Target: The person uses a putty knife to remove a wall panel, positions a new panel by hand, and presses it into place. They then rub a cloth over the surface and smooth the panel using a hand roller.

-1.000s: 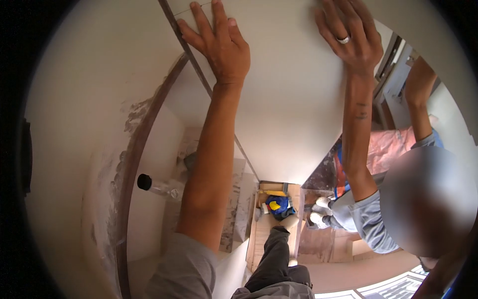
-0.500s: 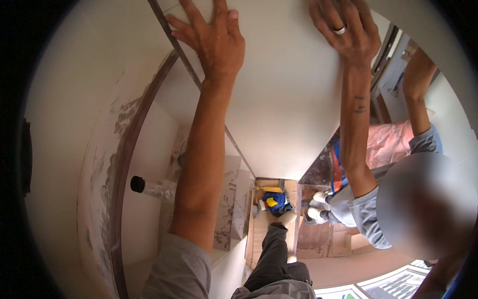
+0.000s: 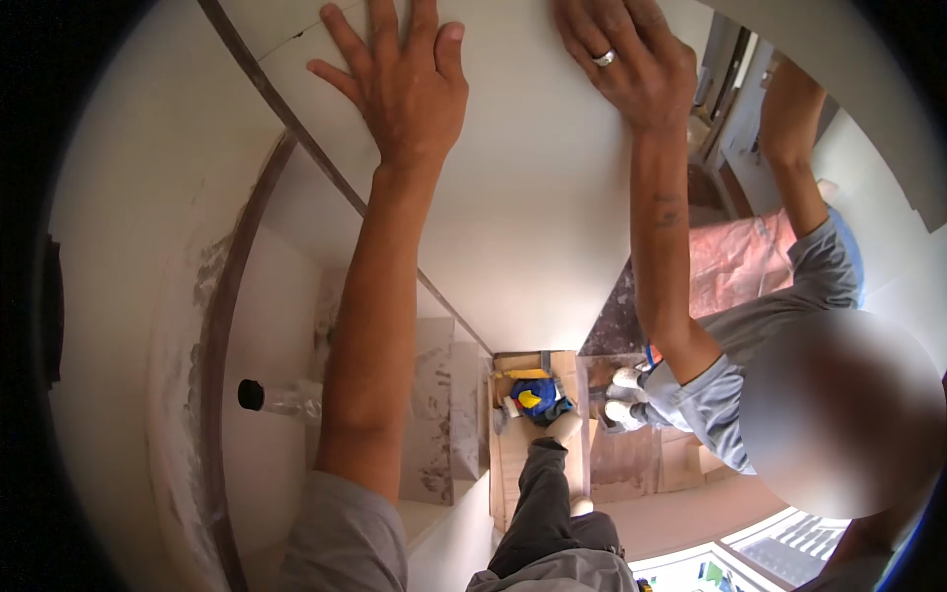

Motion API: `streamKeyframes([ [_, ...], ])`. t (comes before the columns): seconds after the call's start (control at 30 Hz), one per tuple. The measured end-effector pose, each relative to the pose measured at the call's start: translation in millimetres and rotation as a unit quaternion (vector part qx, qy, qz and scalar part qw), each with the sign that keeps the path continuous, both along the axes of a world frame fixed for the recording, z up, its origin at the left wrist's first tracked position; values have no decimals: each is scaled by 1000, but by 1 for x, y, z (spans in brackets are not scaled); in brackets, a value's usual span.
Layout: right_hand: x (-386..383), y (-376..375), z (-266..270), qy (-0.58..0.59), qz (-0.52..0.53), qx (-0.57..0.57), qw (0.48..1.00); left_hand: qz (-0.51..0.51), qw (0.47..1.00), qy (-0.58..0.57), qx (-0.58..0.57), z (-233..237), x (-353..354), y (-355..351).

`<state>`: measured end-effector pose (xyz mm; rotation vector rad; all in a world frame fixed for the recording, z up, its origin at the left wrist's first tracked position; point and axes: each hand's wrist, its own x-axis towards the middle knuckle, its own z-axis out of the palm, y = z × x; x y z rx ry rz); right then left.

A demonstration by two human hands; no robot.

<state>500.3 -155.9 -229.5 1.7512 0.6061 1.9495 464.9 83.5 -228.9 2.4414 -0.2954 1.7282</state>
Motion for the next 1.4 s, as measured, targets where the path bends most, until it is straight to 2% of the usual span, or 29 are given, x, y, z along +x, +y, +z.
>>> streamKeyframes([
  [0.13,1,-3,-3,7,-2,4,1000,-12,1000,11,-22,2,-4,-4],
  [0.23,2,-7,-3,9,-7,8,1000,47,998,11,-27,5,-8,-14],
  [0.33,3,-9,-5,11,-9,8,1000,-7,997,22,-79,9,-11,-30],
  [0.43,5,-8,-8,13,-10,9,1000,36,999,-17,-29,6,-8,-23],
  [0.53,6,-8,-9,14,-10,11,1000,-9,997,-48,56,7,0,17],
  [0.67,8,-12,-7,17,-9,18,1000,-67,998,-7,10,7,-5,22],
  [0.83,11,-19,-1,28,-17,33,999,23,999,28,-25,9,-11,1],
  [1.1,15,-19,-15,26,-35,51,998,33,999,17,-3,12,-21,2],
  [1.2,14,-27,-16,31,-39,62,997,-11,1000,16,-22,12,-24,-12],
  [1.23,15,-27,-16,35,-41,64,997,7,999,25,25,12,-25,-18],
  [1.4,19,-27,-21,44,-44,72,995,33,999,28,27,12,-26,-25],
])
